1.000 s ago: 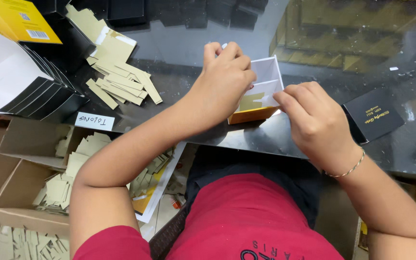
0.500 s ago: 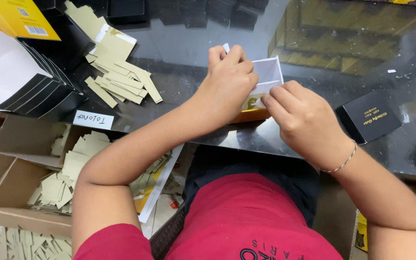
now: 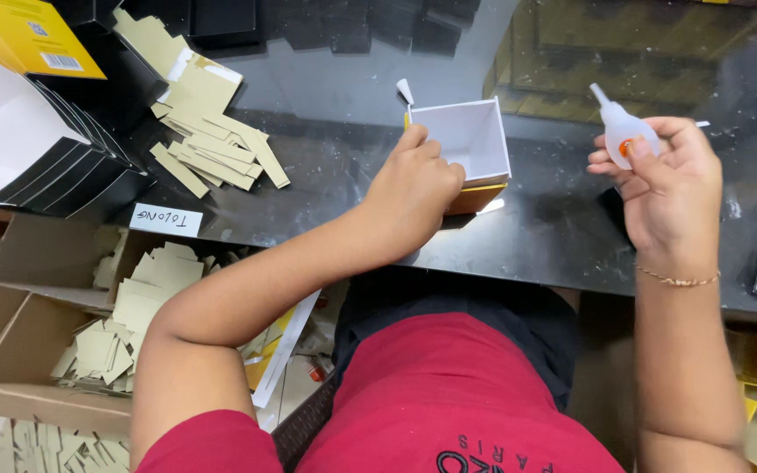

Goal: The person folds a flat white cardboard piece into a box shape, inserts it into a yellow sleeve, and then places a black booklet inside. The person then closes the box and sets it aside.

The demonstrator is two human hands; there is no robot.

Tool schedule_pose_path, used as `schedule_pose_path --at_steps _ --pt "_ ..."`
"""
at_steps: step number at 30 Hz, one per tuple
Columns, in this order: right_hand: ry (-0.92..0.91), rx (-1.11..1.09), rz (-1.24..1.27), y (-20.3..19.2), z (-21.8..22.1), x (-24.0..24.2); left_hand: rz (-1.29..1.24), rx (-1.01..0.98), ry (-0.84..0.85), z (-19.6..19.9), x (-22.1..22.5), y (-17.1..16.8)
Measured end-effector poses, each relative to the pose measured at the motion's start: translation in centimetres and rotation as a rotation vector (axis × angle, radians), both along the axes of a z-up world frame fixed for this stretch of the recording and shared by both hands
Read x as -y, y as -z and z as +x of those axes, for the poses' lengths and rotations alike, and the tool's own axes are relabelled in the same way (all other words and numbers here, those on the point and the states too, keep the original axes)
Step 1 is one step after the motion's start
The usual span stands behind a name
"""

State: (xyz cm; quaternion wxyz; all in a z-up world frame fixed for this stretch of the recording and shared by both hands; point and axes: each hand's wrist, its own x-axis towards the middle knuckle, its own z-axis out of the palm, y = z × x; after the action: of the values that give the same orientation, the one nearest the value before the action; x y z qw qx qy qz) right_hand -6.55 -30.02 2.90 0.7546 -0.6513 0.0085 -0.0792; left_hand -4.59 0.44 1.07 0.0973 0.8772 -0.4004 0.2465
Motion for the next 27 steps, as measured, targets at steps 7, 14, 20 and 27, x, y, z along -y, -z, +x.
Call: schedule_pose_path --at_steps 7,14,20,27 --pt "-0.164 -0.278 0.592 0.7 2.3 0.3 -0.160 -0.111 0.100 1.0 -0.9 -0.2" --pt "-0.029 -0.045 -0.171 3.8 6.7 -0.7 0.070 -0.110 0.022 1.6 0.0 -3.0" --pt "0.003 0.124 -0.667 6.5 8.0 -1.8 -0.111 -0.051 0.086 2.0 2.6 -0.8" --pt "-0.001 0.126 -0.724 7.8 7.8 -1.5 -0.125 0.015 0.082 2.0 2.0 -0.9"
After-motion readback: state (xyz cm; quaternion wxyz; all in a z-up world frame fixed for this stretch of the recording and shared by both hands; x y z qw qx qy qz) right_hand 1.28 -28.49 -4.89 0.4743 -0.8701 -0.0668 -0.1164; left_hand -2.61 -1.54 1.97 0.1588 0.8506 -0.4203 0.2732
